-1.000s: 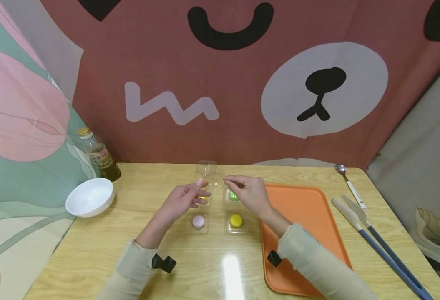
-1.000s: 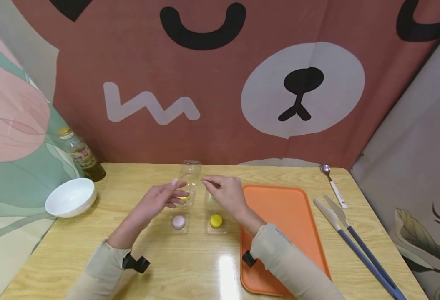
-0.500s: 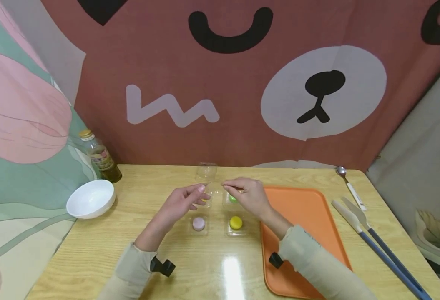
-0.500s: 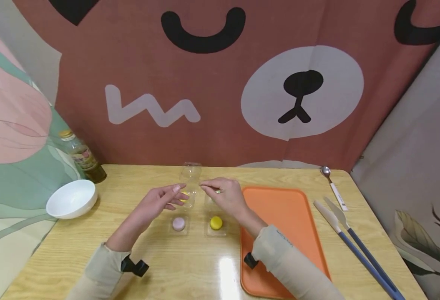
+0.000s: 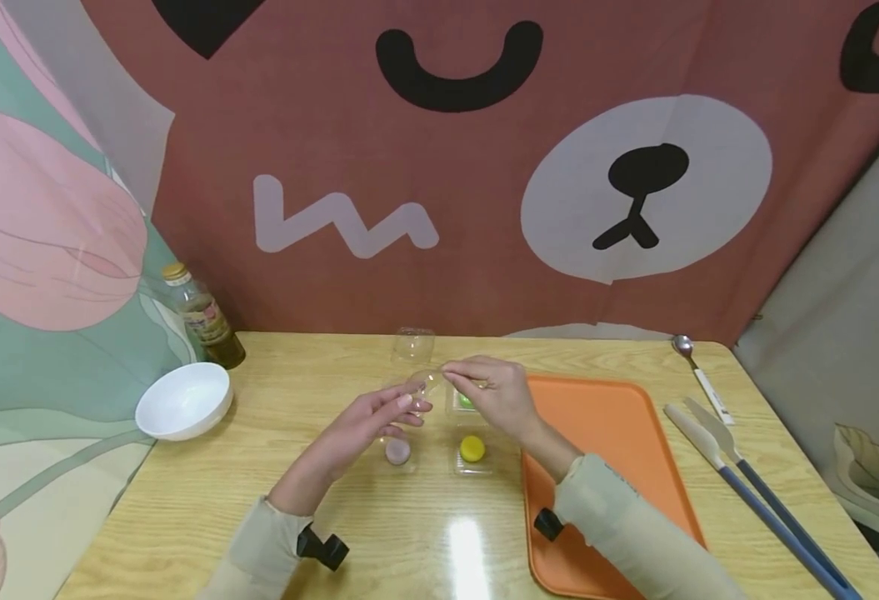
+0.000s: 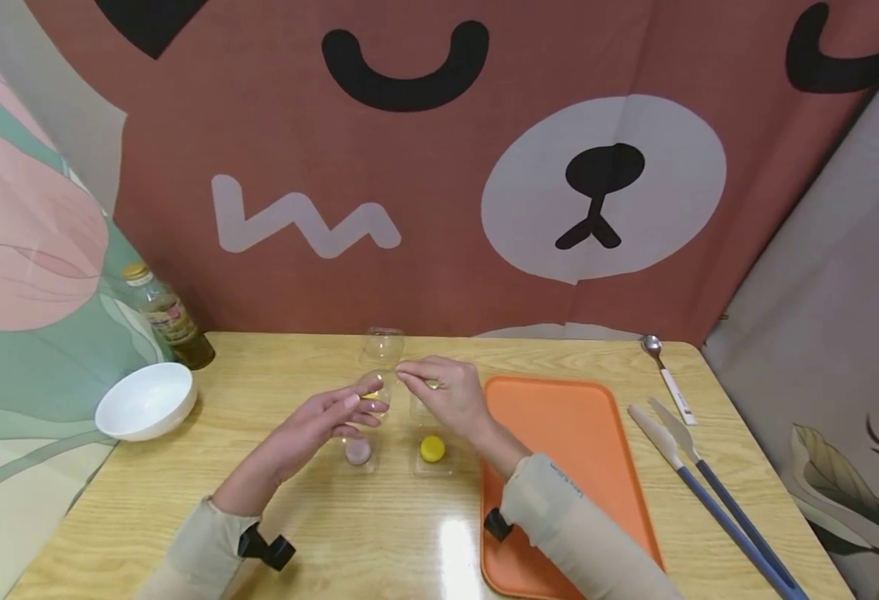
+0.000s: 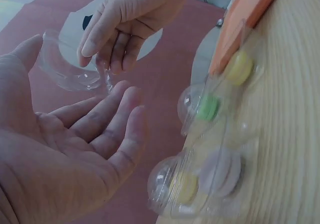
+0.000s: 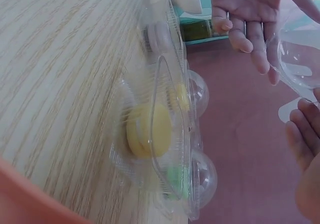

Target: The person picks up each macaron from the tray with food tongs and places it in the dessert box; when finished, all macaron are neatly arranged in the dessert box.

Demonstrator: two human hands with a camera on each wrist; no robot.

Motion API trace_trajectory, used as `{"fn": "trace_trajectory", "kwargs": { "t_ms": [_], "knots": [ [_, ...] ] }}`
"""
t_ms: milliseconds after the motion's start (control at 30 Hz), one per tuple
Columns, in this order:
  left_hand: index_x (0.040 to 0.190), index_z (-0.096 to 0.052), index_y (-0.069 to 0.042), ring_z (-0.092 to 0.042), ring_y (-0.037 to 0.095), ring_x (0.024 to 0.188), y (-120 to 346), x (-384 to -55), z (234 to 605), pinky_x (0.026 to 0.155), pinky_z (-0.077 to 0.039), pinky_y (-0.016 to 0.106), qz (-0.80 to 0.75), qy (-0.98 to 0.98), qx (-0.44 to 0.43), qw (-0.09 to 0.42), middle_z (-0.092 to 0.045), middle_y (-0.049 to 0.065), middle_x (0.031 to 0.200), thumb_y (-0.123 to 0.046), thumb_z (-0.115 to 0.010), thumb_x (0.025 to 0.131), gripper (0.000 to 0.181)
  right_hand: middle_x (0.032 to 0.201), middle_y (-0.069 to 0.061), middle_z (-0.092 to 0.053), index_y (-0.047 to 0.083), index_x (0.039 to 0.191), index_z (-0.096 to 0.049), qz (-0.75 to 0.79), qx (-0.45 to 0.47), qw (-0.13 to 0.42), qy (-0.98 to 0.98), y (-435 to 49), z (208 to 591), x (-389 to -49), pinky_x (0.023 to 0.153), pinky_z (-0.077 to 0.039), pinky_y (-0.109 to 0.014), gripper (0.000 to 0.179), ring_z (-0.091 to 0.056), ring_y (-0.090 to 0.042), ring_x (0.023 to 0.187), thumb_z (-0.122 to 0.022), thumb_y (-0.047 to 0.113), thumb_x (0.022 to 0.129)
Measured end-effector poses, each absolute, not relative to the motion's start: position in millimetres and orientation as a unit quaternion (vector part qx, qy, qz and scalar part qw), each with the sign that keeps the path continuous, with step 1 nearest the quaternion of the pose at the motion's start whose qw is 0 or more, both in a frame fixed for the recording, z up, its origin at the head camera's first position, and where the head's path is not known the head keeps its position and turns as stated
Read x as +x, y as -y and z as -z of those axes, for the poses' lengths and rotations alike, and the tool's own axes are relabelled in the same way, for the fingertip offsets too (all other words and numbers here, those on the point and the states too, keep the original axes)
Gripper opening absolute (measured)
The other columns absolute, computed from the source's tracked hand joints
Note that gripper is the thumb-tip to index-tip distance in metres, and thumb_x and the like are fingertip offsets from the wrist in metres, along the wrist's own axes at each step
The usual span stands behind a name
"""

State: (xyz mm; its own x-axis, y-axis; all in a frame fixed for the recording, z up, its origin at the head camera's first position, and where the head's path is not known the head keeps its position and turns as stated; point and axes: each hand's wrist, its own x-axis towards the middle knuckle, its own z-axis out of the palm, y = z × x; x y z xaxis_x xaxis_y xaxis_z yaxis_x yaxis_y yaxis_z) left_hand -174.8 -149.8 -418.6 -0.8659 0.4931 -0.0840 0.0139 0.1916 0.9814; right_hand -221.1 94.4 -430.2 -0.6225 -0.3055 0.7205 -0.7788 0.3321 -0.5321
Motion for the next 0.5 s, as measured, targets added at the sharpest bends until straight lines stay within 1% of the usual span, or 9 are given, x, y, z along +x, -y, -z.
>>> {"fn": "trace_trajectory", "kwargs": {
  "t_ms": [67,133,167,233,333,400,500],
  "knots": [
    [0.154,-0.044,-0.018,-0.06,0.04,0.126,150,-173,420,0.102,-0.053,0.054,-0.609,-0.757,0.159,0.176,-0.062,0.014,0.142,-0.041,-0.051,0.106,0.054,0.1,-0.003,-0.08,0.013,0.104,-0.082,-0.45,0.352,0.243,0.784,-95,429,-220,0.076,-0.061,-0.022,0.017,-0.077,-0.016,0.089,-0.078,0.009,0.088],
    [0.155,-0.044,-0.017,-0.06,0.038,0.127,151,-171,422,0.104,-0.052,0.052,-0.604,-0.767,0.148,0.16,-0.062,0.013,0.142,-0.039,-0.056,0.104,0.056,0.105,-0.001,-0.08,0.014,0.108,-0.081,-0.442,0.354,0.218,0.795,-96,430,-218,0.079,-0.062,-0.025,0.019,-0.076,-0.015,0.093,-0.077,0.012,0.089],
    [0.154,-0.044,-0.017,-0.06,0.036,0.128,152,-170,422,0.104,-0.053,0.051,-0.598,-0.773,0.143,0.153,-0.062,0.012,0.142,-0.038,-0.059,0.102,0.058,0.107,-0.001,-0.079,0.015,0.111,-0.08,-0.437,0.355,0.204,0.801,-96,430,-217,0.08,-0.062,-0.027,0.02,-0.076,-0.014,0.094,-0.076,0.013,0.09],
    [0.155,-0.042,-0.014,-0.06,0.033,0.129,153,-169,424,0.106,-0.052,0.048,-0.581,-0.789,0.146,0.139,-0.061,0.013,0.143,-0.036,-0.063,0.101,0.062,0.113,-0.001,-0.078,0.016,0.116,-0.078,-0.431,0.355,0.171,0.812,-98,430,-215,0.081,-0.063,-0.032,0.023,-0.075,-0.014,0.096,-0.075,0.018,0.093],
    [0.154,-0.046,-0.017,-0.061,0.024,0.126,156,-168,425,0.104,-0.053,0.04,-0.536,-0.824,0.15,0.108,-0.064,0.01,0.14,-0.038,-0.068,0.097,0.064,0.122,0.0,-0.075,0.019,0.124,-0.074,-0.426,0.354,0.113,0.825,-100,429,-212,0.084,-0.063,-0.04,0.029,-0.074,-0.015,0.099,-0.071,0.024,0.096],
    [0.152,-0.048,-0.017,-0.062,0.022,0.123,158,-168,426,0.1,-0.054,0.036,-0.502,-0.847,0.157,0.081,-0.067,0.008,0.137,-0.04,-0.071,0.095,0.065,0.128,0.0,-0.072,0.02,0.13,-0.071,-0.423,0.357,0.076,0.829,-101,428,-209,0.087,-0.062,-0.043,0.032,-0.073,-0.017,0.103,-0.067,0.023,0.098],
    [0.15,-0.051,-0.02,-0.064,0.019,0.119,163,-167,427,0.096,-0.055,0.035,-0.457,-0.874,0.162,0.047,-0.07,0.003,0.131,-0.043,-0.075,0.091,0.069,0.134,0.0,-0.069,0.02,0.135,-0.067,-0.421,0.363,0.034,0.831,-102,427,-207,0.09,-0.061,-0.043,0.036,-0.071,-0.02,0.11,-0.059,0.013,0.101]
  ]
}}
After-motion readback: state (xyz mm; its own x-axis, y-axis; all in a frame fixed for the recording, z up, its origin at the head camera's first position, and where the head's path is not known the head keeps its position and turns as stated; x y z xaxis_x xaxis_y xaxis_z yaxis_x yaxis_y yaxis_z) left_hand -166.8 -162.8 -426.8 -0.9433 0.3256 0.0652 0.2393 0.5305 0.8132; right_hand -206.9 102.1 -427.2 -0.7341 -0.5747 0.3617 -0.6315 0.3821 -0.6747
